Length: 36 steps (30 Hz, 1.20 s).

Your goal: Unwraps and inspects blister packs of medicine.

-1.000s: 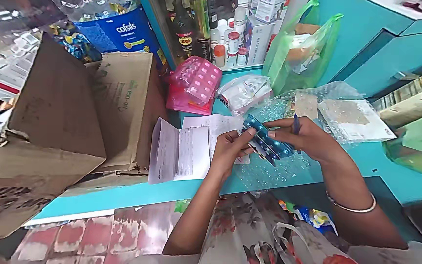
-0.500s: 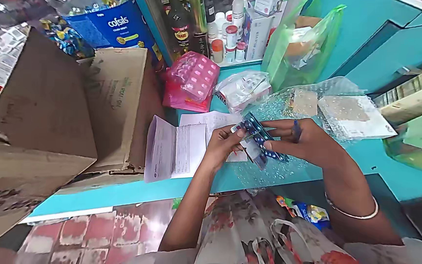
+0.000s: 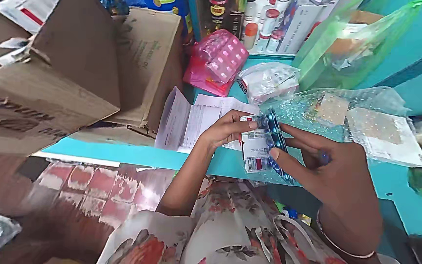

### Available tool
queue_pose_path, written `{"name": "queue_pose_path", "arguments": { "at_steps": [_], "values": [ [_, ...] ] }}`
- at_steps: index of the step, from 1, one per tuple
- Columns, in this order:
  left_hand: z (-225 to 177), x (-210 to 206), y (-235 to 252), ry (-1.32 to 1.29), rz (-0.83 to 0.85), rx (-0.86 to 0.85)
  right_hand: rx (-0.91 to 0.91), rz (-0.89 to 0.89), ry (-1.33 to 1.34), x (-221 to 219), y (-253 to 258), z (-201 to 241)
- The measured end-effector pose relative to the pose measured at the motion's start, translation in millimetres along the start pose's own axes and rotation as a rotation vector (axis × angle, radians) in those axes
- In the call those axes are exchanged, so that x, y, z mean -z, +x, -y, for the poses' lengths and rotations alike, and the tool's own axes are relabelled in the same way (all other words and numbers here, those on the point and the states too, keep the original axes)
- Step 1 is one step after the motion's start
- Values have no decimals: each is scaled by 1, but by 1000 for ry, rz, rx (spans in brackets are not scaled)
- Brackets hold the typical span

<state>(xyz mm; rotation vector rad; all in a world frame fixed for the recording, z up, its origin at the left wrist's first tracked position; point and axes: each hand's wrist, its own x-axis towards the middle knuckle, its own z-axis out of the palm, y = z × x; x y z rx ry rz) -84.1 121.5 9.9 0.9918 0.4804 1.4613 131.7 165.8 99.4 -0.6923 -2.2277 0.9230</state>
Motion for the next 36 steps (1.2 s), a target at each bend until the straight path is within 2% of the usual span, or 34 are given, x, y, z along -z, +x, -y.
{"name": "queue_pose_path", "arguments": {
  "at_steps": [6,27,30,33,36],
  "values": [
    [-2,4,2,-4,145,-64,74,-5,-19,0,-8,8],
    [-1,0,4,15,162,-56,113,-15,-44,2,-14,13],
    [-11,-12,-1,147,3,20,87,16,-103,0,-12,6],
    [-25,-37,-2,526,-313,160,22,100,-230,-6,-7,-9],
    [-26,-42,-4,788,-433,247,-76,192,-161,-15,-7,-24]
  ]
}}
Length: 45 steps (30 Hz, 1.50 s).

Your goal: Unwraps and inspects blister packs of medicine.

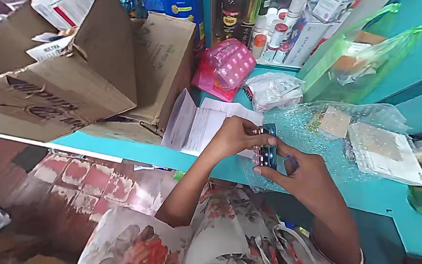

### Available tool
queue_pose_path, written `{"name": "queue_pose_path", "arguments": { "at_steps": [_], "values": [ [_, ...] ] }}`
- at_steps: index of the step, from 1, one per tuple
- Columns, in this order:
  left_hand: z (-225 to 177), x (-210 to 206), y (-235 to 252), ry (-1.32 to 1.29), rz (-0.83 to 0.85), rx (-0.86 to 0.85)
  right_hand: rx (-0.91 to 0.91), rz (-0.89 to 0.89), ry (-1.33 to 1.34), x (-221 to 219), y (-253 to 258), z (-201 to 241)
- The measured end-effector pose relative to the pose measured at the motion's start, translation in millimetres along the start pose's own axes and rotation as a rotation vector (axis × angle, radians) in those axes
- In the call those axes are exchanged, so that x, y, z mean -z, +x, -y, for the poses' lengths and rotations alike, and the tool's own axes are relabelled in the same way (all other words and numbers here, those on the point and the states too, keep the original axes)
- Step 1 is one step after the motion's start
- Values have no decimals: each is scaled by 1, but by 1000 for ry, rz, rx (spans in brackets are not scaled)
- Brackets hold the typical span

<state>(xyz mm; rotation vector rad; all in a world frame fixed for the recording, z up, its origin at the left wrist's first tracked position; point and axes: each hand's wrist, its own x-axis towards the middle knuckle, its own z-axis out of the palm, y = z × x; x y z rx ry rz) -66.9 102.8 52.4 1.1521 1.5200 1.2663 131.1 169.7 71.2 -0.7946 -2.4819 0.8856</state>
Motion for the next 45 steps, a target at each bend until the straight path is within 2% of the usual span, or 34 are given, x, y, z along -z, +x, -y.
{"name": "queue_pose_path", "arguments": {
  "at_steps": [4,6,9,16,21,24,26,31,35,37,39,41,42,45],
  "values": [
    [1,5,-3,54,12,5,-117,190,467,0,6,-25],
    [0,6,-4,90,33,-1,-122,236,613,0,8,-32],
    [-4,4,-6,143,63,-13,-125,251,691,-2,7,-35],
    [1,9,-7,76,97,-12,-131,270,790,1,6,-34],
    [10,6,-16,-64,83,4,-158,197,511,-3,0,-22],
    [18,-3,-28,-72,31,-21,-36,45,182,-20,-6,-9],
    [21,-7,-33,-73,-11,-48,15,2,54,-30,-8,-2],
    [25,0,-31,-264,-75,-122,0,49,81,-24,-2,5],
    [27,-10,-31,-261,-79,-149,-9,55,18,-7,13,5],
    [28,-5,-32,-327,-48,-108,-37,97,109,23,42,-2],
    [33,3,-34,-378,-2,-84,-24,10,60,56,87,-7],
    [41,7,-36,-405,53,-100,7,-85,-187,75,146,-10],
    [44,5,-38,-419,82,-109,26,-75,-317,77,175,-14],
    [49,-6,-44,-358,108,-148,75,135,-641,56,246,-32]
  ]
}}
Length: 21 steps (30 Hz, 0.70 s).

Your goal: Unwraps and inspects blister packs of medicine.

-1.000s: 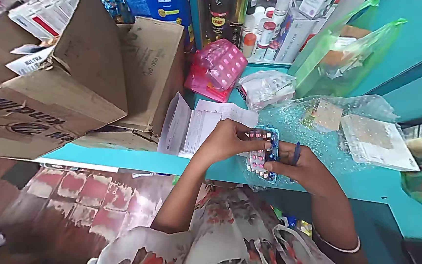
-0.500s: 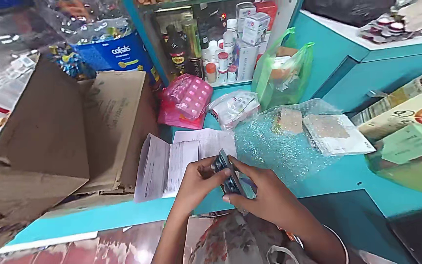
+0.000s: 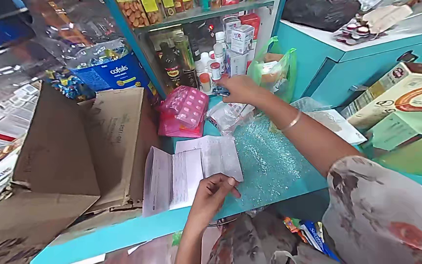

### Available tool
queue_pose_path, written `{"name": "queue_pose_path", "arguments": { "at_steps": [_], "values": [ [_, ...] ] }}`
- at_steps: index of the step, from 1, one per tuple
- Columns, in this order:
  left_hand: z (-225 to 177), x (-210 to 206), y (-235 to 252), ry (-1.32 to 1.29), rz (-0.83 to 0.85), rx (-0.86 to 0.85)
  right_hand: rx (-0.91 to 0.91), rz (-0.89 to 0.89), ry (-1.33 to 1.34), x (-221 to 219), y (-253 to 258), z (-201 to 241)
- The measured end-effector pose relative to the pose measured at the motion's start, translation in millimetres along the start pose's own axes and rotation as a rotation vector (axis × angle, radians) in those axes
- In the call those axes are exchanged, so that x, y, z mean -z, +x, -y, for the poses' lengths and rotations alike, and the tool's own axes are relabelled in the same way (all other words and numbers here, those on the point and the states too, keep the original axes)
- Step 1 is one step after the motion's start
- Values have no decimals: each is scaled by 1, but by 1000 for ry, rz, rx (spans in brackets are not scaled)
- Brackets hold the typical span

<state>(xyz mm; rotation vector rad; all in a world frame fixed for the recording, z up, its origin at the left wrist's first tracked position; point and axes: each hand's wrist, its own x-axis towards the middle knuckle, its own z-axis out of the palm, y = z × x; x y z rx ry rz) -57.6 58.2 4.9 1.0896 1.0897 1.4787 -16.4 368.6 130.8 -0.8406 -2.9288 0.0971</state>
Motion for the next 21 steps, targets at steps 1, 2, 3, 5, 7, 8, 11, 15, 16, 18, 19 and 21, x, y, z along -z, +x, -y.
{"name": "queue_pose_path", "arguments": {
  "at_steps": [1,2,3,5,7,8,11,15,16,18,19,21],
  "values": [
    [2,-4,-2,63,-12,-16,32,67,-79,-12,18,-2],
    [4,-7,-3,140,-31,-29,60,121,-137,-24,32,-5],
    [5,-9,-6,212,-53,-31,69,166,-171,-32,42,-6],
    [6,-11,-9,342,-119,-35,70,163,-165,-36,49,-7],
    [8,-9,-13,492,-189,-68,74,77,-86,-26,34,-2],
    [10,-6,-15,565,-211,-85,65,35,-58,-18,19,2],
    [13,-5,-13,716,-226,-124,19,94,-109,-1,-28,7],
    [13,-12,-6,837,-165,-105,69,383,-116,-28,-29,-14],
    [10,-14,-3,864,-132,-84,80,440,-109,-35,-24,-19],
    [6,-15,-2,903,-78,-25,98,488,-98,-43,-21,-21],
    [6,-15,-3,916,-65,-3,113,466,-100,-43,-23,-21],
    [8,-14,-4,930,-49,26,172,340,-58,-39,-36,-23]
  ]
}}
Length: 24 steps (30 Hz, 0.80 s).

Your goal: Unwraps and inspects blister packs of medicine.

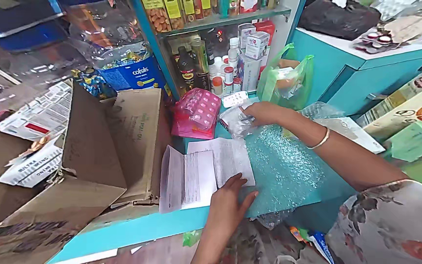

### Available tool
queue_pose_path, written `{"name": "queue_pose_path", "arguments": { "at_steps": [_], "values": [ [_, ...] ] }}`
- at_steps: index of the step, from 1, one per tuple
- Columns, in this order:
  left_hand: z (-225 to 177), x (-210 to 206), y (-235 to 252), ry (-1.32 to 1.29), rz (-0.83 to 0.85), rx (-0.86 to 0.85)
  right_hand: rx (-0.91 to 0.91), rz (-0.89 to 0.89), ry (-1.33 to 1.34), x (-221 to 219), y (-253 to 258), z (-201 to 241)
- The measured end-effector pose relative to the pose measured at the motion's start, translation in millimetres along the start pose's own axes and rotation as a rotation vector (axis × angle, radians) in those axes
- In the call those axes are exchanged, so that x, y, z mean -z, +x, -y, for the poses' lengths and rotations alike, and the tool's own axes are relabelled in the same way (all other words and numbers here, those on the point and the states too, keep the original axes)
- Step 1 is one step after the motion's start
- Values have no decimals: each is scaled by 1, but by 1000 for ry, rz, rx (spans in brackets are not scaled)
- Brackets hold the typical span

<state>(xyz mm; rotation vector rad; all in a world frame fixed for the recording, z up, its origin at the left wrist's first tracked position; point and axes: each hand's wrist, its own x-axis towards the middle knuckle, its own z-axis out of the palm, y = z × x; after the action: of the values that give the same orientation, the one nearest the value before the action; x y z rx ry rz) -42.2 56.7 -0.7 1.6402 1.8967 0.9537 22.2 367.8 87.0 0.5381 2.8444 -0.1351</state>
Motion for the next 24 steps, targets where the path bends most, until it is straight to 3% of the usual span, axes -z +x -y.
{"name": "queue_pose_path", "arguments": {
  "at_steps": [3,9,13,17,20,24],
  "values": [
    [3,-2,1,9,-8,-9,64,-263,120,4,-34,-6],
    [-4,-3,4,88,-18,-9,-48,-586,73,3,-50,-9],
    [-13,15,27,51,-226,6,16,-740,124,-3,-54,2],
    [-5,37,87,-273,-302,33,213,-741,65,2,-59,15],
    [-5,37,109,-176,-360,55,321,-760,-82,11,-59,28],
    [10,28,111,-194,-461,9,317,-797,-259,22,-62,22]
  ]
}}
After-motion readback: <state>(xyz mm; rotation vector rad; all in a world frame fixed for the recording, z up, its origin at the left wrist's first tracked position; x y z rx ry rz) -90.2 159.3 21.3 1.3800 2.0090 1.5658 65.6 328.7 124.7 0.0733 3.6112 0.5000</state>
